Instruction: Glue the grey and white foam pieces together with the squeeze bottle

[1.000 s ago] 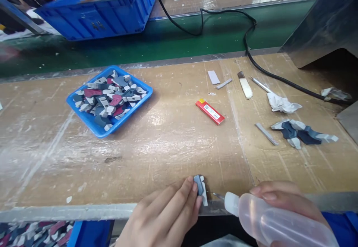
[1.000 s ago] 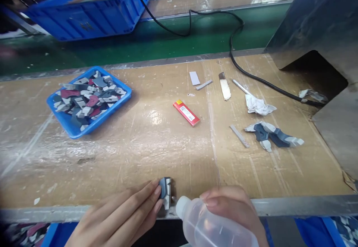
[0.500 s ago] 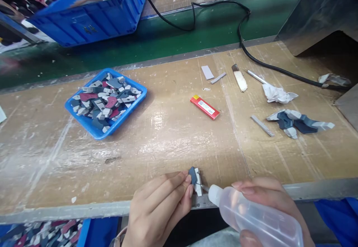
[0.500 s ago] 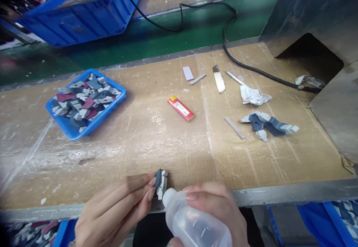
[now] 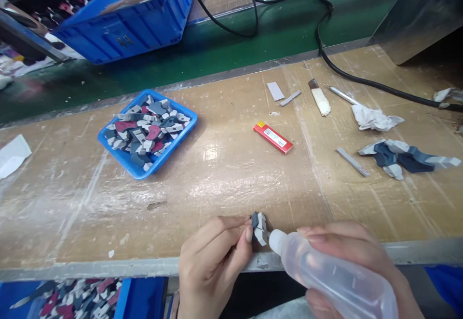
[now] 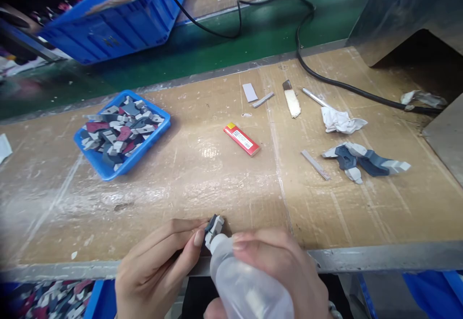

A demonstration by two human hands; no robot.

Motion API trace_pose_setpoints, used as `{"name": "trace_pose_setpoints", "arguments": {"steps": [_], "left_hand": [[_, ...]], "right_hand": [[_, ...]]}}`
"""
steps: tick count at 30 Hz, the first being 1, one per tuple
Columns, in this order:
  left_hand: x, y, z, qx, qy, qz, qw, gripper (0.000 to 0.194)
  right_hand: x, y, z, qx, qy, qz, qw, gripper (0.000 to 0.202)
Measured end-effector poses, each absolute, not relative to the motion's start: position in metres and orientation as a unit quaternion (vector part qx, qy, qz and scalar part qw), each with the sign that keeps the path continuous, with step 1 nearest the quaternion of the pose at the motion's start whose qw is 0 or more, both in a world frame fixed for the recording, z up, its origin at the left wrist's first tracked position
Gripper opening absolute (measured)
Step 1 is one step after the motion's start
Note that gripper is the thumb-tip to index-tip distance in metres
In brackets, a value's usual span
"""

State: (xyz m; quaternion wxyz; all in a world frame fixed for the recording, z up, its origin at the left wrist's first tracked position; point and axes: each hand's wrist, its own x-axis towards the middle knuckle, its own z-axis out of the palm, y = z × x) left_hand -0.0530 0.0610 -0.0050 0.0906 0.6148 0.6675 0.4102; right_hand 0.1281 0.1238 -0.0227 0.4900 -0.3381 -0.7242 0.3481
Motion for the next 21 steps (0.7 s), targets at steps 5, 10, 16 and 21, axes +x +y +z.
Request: {"name": "trace_pose_setpoints", "arguments": {"steps": [5, 10, 16, 21], "left_hand": [[-0.054, 0.061, -0.006, 0.610, 0.668, 0.415, 0.102, 0.015], [-0.054, 0.061, -0.005, 0.605, 0.666, 0.424, 0.104, 0.015], [-0.056, 0.062, -0.006, 0.608, 0.657, 0.432, 0.107, 0.016], [-0.057, 0.062, -0.007, 0.613, 0.648, 0.439, 0.107, 0.016]], "right_hand": [[0.130, 0.147, -0.008, -0.276, -0.761, 0.371, 0.456, 0.026], [0.124, 0.156, -0.004, -0.262, -0.769, 0.347, 0.469, 0.025], [0.121, 0.161, -0.008, -0.293, -0.756, 0.367, 0.456, 0.027], [0.129, 0.158, -0.019, -0.308, -0.755, 0.367, 0.447, 0.034]]}}
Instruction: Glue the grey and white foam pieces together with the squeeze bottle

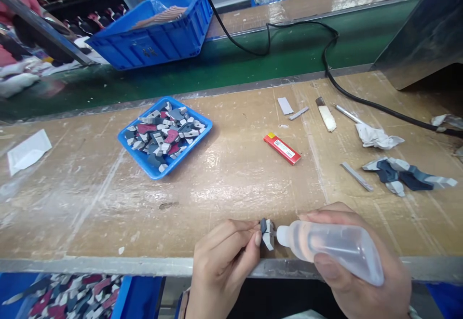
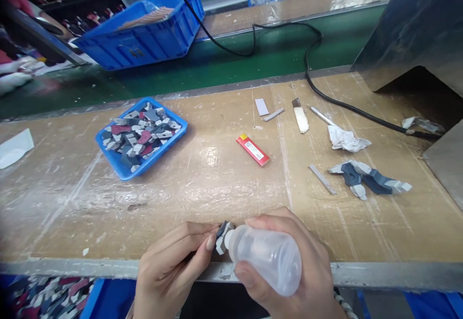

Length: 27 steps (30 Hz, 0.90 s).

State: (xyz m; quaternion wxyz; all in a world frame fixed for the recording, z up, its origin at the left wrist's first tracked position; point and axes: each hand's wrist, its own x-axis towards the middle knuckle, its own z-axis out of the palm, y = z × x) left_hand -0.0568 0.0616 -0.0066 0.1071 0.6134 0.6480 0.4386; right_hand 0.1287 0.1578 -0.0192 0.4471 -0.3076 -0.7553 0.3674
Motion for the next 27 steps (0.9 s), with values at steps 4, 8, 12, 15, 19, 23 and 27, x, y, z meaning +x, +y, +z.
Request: {"name": "trace_pose_setpoints", "arguments": {"steps": [4, 8, 12, 15, 19, 23, 27], "left_hand": [[-0.059, 0.062, -0.007, 0.622, 0.642, 0.436, 0.105, 0.016], [-0.062, 0.059, -0.007, 0.650, 0.623, 0.426, 0.091, 0.017], [-0.066, 0.048, -0.013, 0.696, 0.627, 0.349, 0.023, 0.025], [-0.065, 0.042, -0.021, 0.702, 0.634, 0.324, -0.030, 0.031], [-0.057, 0.039, -0.024, 0.660, 0.660, 0.356, -0.044, 0.025], [-0.051, 0.036, -0.018, 0.654, 0.658, 0.369, -0.052, 0.022], [-0.047, 0.032, -0.006, 0.664, 0.643, 0.371, -0.089, 0.015]], "right_hand": [[0.135, 0.162, -0.022, -0.339, -0.628, 0.446, 0.541, 0.042], [0.139, 0.177, -0.016, -0.301, -0.477, 0.617, 0.549, 0.036], [0.144, 0.186, -0.017, -0.319, -0.446, 0.665, 0.508, 0.027], [0.144, 0.184, -0.024, -0.346, -0.499, 0.583, 0.539, 0.026], [0.140, 0.180, -0.031, -0.474, -0.595, 0.447, 0.471, 0.062], [0.141, 0.178, -0.036, -0.507, -0.657, 0.434, 0.350, 0.067], [0.151, 0.163, -0.033, -0.450, -0.677, 0.297, 0.501, 0.039]]}}
